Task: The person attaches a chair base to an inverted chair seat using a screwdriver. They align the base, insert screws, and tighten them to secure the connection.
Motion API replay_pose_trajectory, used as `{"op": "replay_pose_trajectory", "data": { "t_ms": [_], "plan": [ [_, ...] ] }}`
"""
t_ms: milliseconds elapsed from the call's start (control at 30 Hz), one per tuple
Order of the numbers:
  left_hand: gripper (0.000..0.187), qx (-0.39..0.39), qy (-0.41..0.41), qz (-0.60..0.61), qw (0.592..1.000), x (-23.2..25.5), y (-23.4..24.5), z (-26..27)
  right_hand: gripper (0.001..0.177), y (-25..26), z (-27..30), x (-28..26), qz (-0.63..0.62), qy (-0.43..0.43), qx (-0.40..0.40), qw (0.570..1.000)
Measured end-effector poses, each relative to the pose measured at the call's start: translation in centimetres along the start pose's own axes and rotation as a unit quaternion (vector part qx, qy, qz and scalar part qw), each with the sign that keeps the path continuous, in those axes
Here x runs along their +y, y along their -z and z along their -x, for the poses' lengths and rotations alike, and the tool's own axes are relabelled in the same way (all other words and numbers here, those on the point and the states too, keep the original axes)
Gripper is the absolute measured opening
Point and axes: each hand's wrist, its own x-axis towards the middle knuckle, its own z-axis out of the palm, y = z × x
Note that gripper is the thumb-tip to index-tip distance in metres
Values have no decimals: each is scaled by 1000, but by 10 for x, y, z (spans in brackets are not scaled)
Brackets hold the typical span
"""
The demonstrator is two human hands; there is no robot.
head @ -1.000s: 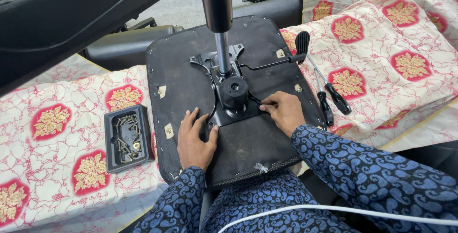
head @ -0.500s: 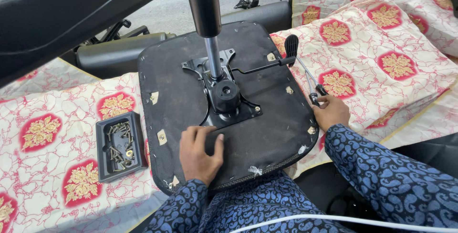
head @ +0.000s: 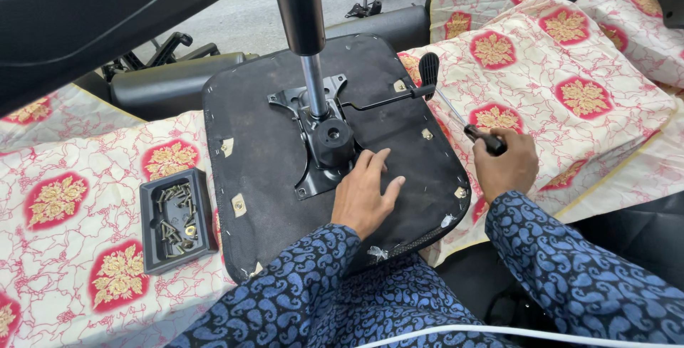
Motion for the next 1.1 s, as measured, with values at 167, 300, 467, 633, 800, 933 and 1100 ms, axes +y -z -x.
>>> {"op": "replay_pose_trajectory", "data": {
  "t_ms": [167,300,467,633,800,933,1100],
  "plan": [
    [57,19,30,-24,999,-6,-12,-7,42,34,-28,-56,-204,76,37,975],
    [50,20,96,-5,995,-13,-26,-9,45,58,-33,-88,-265,162,1,950],
    [35,76,126,-3,989,-25,-35,-10,46,66,-23,-115,-342,159,-57,924],
    [23,85,139,-1,987,-28,-39,-13,46,68,-18,-132,-306,192,-74,930],
    [22,81,151,-1,985,-27,-40,-14,46,72,-20,-133,-311,202,-77,926],
    [21,90,157,-15,983,-26,-42,-15,47,73,-18,-134,-310,209,-91,923],
    [21,90,145,-30,985,-26,-43,-15,49,71,-18,-134,-314,211,-94,921]
  ]
}}
